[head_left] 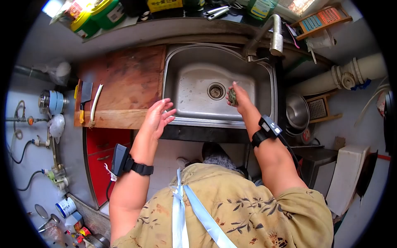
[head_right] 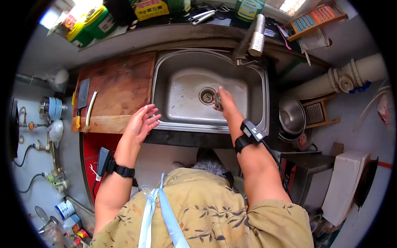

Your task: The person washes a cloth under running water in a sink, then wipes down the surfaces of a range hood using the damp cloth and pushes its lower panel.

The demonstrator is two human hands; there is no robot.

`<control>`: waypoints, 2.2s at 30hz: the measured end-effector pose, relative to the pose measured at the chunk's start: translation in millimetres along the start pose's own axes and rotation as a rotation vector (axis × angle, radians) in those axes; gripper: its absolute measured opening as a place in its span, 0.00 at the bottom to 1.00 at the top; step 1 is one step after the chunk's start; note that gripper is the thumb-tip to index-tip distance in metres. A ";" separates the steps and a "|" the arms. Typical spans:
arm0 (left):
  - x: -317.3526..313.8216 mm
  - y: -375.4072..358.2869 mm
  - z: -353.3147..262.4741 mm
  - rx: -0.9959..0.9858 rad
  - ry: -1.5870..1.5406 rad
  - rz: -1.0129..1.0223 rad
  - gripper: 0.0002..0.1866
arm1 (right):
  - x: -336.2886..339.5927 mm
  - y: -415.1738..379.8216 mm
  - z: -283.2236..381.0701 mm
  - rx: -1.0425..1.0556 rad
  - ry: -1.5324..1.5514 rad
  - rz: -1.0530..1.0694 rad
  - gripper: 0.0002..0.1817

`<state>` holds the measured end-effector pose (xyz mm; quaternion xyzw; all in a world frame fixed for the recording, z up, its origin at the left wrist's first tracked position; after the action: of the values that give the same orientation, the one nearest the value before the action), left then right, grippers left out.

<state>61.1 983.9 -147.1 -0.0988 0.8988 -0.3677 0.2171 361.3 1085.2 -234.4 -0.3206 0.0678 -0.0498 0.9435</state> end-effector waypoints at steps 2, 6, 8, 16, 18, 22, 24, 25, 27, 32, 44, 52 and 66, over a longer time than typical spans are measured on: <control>19.3 -20.7 1.0 -0.013 -0.018 0.014 0.19 | -33.8 -24.2 28.1 0.030 0.257 0.250 0.17; 61.8 -57.9 12.4 -0.026 -0.096 0.076 0.19 | -64.5 -62.3 67.4 0.186 0.529 0.535 0.19; 80.5 -78.9 17.0 -0.033 -0.131 0.121 0.19 | -66.1 -56.4 35.0 0.184 0.418 0.463 0.19; 185.3 -166.3 50.3 -0.126 -0.307 -0.061 0.17 | -168.6 -92.2 -19.1 -0.111 0.570 0.634 0.23; 197.1 -184.0 56.4 -0.177 -0.349 -0.086 0.17 | -224.7 -134.6 -7.1 -0.232 0.662 0.859 0.28; 205.0 -218.2 62.1 -0.270 -0.449 -0.171 0.19 | -318.1 -195.6 -3.3 -0.363 0.616 1.133 0.28; 202.1 -230.3 63.1 -0.302 -0.470 -0.195 0.19 | -358.4 -232.0 -10.7 -0.466 0.585 1.263 0.28; 201.3 -237.3 60.5 -0.334 -0.498 -0.247 0.19 | -374.7 -251.6 -15.8 -0.514 0.560 1.309 0.28; 186.0 -245.7 56.2 -0.378 -0.491 -0.209 0.19 | -398.5 -291.8 -32.8 -0.587 0.510 1.415 0.28; 188.9 -261.8 71.2 -0.517 -0.675 -0.322 0.18 | -415.4 -390.7 -109.8 -0.290 -0.019 1.865 0.26; 293.4 -441.0 269.9 -0.654 -0.363 -1.195 0.26 | -356.9 -557.4 -280.8 -0.374 -0.771 2.016 0.21; 296.7 -601.1 399.1 -0.874 -0.760 -1.452 0.17 | -328.5 -690.1 -402.8 -0.488 -0.792 2.109 0.10; 296.5 -717.6 584.0 -0.621 -1.109 -1.620 0.22 | -253.5 -888.5 -556.2 -0.691 -1.101 2.473 0.17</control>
<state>81.7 13.4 -107.2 -0.8829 0.3912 -0.0578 0.2532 -22.5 85.9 -103.3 -0.2455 -0.0629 0.9549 0.1547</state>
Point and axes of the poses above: each hand's wrist, its own y-axis towards the middle knuckle, its own x-axis out of the back of the hand, z = x × y, the point moved 8 cm from there along y, towards the middle knuckle, and after that the axes turned 5 degrees about x, right-handed, at the moved point
